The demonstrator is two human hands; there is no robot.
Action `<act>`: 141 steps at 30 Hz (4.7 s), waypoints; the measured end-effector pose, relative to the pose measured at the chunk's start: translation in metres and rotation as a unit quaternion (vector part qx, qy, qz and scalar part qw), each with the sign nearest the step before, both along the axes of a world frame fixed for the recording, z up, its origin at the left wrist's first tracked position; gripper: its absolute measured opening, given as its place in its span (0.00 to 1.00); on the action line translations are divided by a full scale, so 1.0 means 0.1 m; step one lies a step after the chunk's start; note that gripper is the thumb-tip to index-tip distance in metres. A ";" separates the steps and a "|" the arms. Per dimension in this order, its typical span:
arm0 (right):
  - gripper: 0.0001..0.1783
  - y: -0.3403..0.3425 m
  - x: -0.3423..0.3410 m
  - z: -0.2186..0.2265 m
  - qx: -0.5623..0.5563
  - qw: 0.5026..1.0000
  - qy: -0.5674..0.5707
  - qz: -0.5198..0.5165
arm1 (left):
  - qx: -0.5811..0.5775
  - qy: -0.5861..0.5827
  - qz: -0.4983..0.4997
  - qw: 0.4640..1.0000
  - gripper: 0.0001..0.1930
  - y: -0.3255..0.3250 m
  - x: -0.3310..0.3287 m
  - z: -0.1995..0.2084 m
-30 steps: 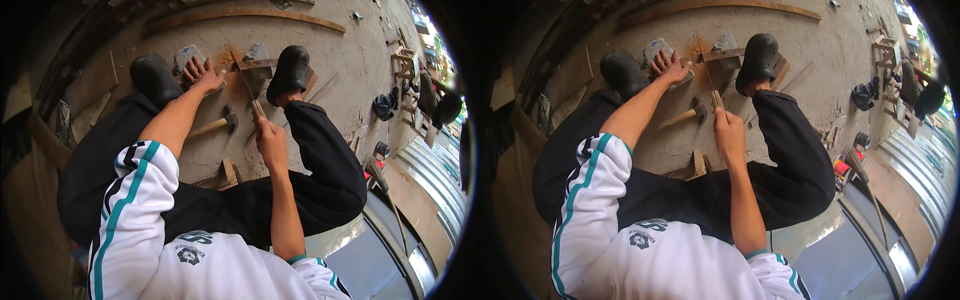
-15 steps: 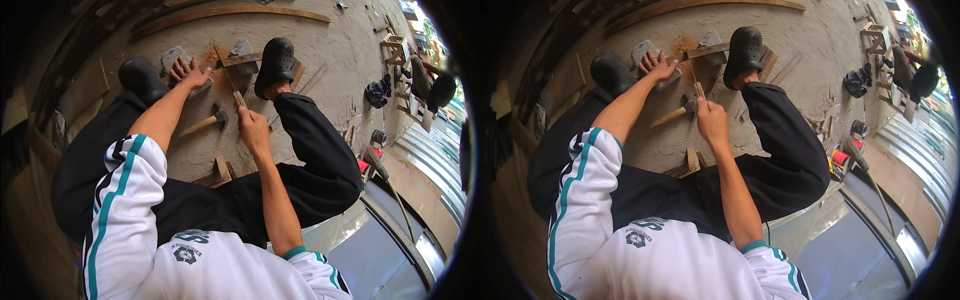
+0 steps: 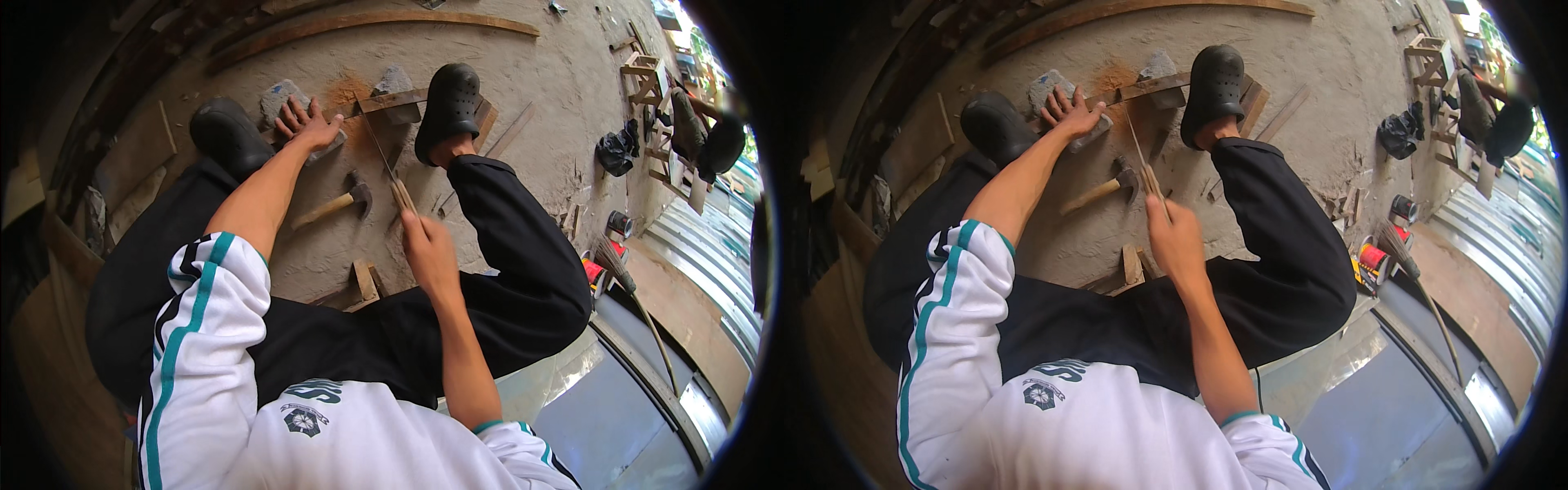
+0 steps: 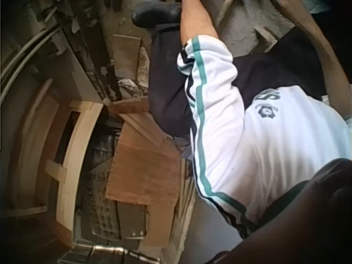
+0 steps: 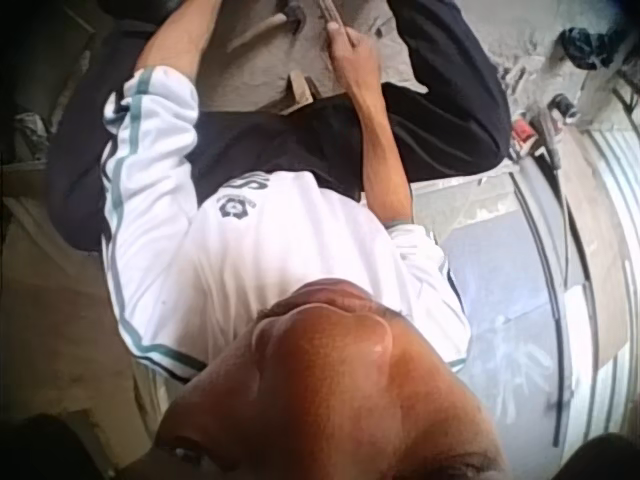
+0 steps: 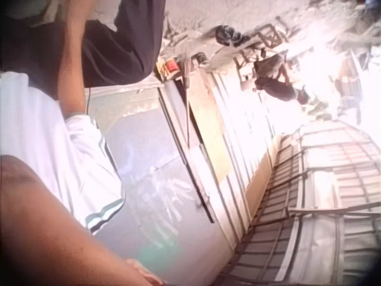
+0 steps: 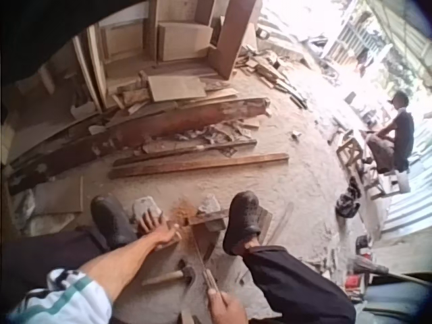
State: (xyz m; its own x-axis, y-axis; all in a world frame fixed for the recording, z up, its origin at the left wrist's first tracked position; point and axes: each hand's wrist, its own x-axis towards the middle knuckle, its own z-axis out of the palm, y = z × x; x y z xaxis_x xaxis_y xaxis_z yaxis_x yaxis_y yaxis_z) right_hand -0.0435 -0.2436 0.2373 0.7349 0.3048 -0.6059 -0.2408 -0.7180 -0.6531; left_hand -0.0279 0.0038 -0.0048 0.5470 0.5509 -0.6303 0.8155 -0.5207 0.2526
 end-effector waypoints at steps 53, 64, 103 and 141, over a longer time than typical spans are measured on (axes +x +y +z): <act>0.25 0.05 -0.09 0.26 -0.038 0.999 -0.009 0.012 | 0.015 0.016 -0.001 1.000 0.49 -0.01 -0.01 -0.03; 0.26 0.10 0.02 0.06 0.000 1.000 0.002 0.002 | 0.016 0.008 0.004 1.000 0.49 0.03 -0.02 -0.06; 0.27 -0.07 -0.18 -0.08 0.022 1.000 -0.009 0.002 | -0.022 0.036 0.003 0.999 0.45 -0.03 0.01 0.31; 0.27 0.11 0.07 -0.40 0.043 0.999 -0.021 0.004 | -0.025 -0.001 0.018 1.000 0.49 0.02 -0.04 0.06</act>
